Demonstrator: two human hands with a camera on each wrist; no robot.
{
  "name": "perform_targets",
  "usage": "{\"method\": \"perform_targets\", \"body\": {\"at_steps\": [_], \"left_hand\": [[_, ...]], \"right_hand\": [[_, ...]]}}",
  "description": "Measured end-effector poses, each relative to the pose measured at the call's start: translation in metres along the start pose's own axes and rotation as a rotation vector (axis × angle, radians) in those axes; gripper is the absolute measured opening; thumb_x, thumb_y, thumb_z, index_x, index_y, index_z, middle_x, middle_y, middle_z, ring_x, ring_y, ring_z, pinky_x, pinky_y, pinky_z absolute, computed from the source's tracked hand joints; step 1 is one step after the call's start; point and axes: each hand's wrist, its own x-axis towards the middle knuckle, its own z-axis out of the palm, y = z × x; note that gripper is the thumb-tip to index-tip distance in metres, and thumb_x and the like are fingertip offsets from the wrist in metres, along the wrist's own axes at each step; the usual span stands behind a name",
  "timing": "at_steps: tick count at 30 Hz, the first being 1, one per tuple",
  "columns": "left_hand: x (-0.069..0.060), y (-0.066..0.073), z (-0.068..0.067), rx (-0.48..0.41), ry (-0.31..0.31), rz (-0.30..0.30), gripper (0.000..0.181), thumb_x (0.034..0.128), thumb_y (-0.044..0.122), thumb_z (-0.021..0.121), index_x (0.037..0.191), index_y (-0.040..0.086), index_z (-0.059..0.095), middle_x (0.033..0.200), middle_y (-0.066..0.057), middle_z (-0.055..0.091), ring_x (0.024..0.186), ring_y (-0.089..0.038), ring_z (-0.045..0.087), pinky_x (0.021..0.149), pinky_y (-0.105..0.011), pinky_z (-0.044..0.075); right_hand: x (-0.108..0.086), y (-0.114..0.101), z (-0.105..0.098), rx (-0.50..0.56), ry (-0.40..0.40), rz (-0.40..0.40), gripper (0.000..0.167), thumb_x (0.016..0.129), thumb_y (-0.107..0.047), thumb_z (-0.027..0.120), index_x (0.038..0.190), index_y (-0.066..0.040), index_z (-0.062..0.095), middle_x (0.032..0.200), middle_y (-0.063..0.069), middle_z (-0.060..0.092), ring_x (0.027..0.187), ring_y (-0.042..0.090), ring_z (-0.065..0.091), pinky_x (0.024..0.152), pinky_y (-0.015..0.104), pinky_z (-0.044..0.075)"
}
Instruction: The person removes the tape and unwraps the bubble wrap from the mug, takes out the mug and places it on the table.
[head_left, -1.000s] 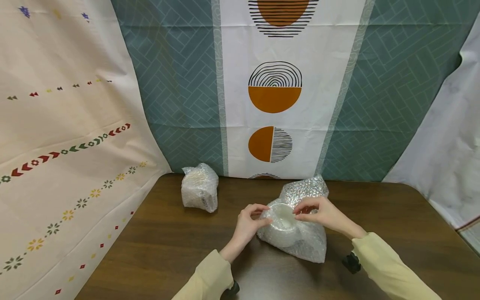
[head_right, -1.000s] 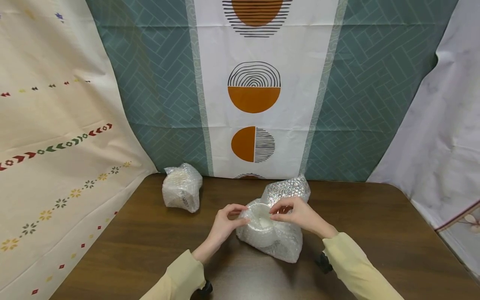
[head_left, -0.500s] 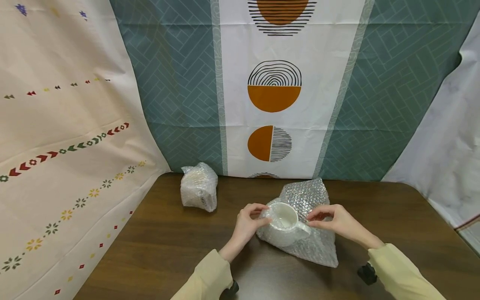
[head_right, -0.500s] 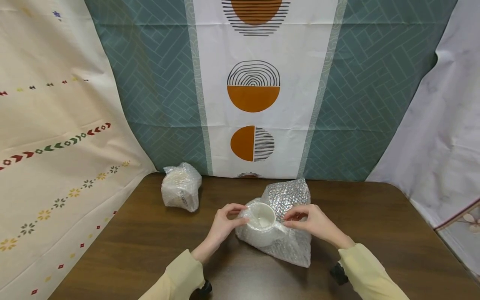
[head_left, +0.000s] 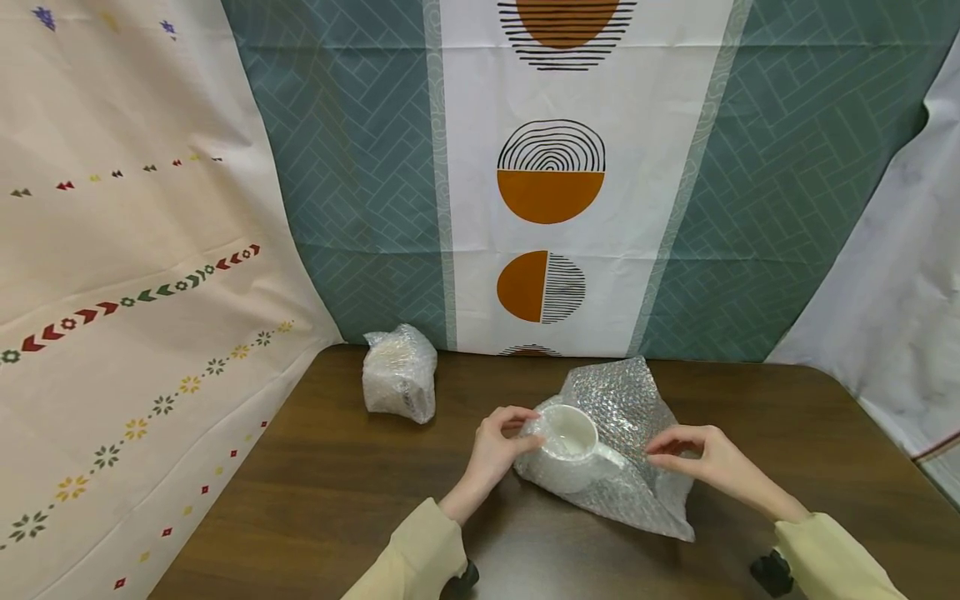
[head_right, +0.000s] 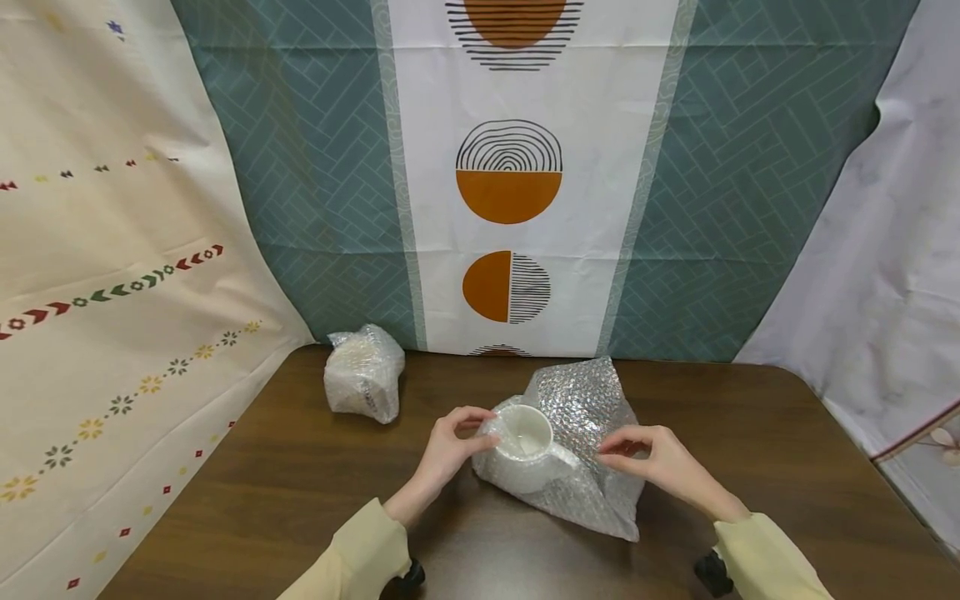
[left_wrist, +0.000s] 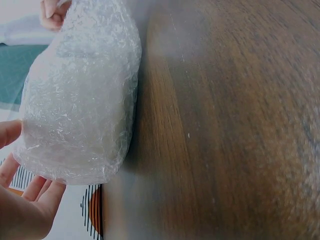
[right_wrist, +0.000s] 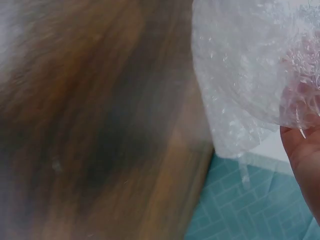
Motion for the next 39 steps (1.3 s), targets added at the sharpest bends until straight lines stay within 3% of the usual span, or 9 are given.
{"method": "perform_targets", "body": {"at_steps": [7, 15, 20, 32, 39], "left_hand": [[-0.001, 0.002, 0.000, 0.031, 0.006, -0.009, 0.025, 0.0720, -0.002, 0.073, 0.095, -0.007, 0.064, 0.098, -0.021, 0.056, 0.094, -0.038, 0.053, 0.079, -0.049, 0.044], [-0.001, 0.004, 0.000, 0.042, 0.009, -0.007, 0.025, 0.0715, -0.003, 0.073, 0.094, -0.007, 0.064, 0.098, -0.021, 0.057, 0.093, -0.039, 0.053, 0.078, -0.049, 0.044], [0.000, 0.002, 0.000, 0.050, 0.012, 0.002, 0.024, 0.0712, -0.003, 0.073, 0.093, -0.007, 0.064, 0.097, -0.020, 0.057, 0.092, -0.039, 0.053, 0.077, -0.048, 0.044], [0.000, 0.002, 0.000, 0.055, 0.011, -0.007, 0.024, 0.0718, -0.002, 0.073, 0.094, -0.006, 0.064, 0.097, -0.019, 0.057, 0.093, -0.038, 0.053, 0.076, -0.044, 0.045], [0.000, 0.000, 0.000, 0.051, 0.011, 0.003, 0.024, 0.0719, -0.003, 0.072, 0.094, -0.007, 0.064, 0.097, -0.020, 0.057, 0.093, -0.039, 0.053, 0.077, -0.049, 0.044]], "right_hand": [[-0.017, 0.003, -0.006, 0.018, -0.001, 0.033, 0.013, 0.087, -0.005, 0.060, 0.098, -0.004, 0.066, 0.091, 0.010, 0.064, 0.076, 0.018, 0.059, 0.060, 0.031, 0.049], [-0.029, 0.014, -0.010, 0.054, -0.027, -0.003, 0.017, 0.087, 0.003, 0.056, 0.101, 0.000, 0.064, 0.094, 0.015, 0.062, 0.078, 0.020, 0.060, 0.058, 0.031, 0.049], [-0.035, 0.020, -0.012, 0.086, -0.046, 0.017, 0.017, 0.088, 0.004, 0.054, 0.103, 0.003, 0.063, 0.097, 0.017, 0.062, 0.082, 0.021, 0.060, 0.061, 0.031, 0.050], [-0.049, 0.029, -0.012, 0.087, -0.041, 0.096, 0.017, 0.090, 0.001, 0.053, 0.103, 0.003, 0.063, 0.097, 0.016, 0.063, 0.083, 0.017, 0.061, 0.063, 0.030, 0.049], [-0.055, 0.038, -0.013, 0.025, -0.009, 0.130, 0.017, 0.091, -0.002, 0.052, 0.103, 0.003, 0.063, 0.096, 0.011, 0.064, 0.084, 0.012, 0.060, 0.066, 0.026, 0.048]]}}
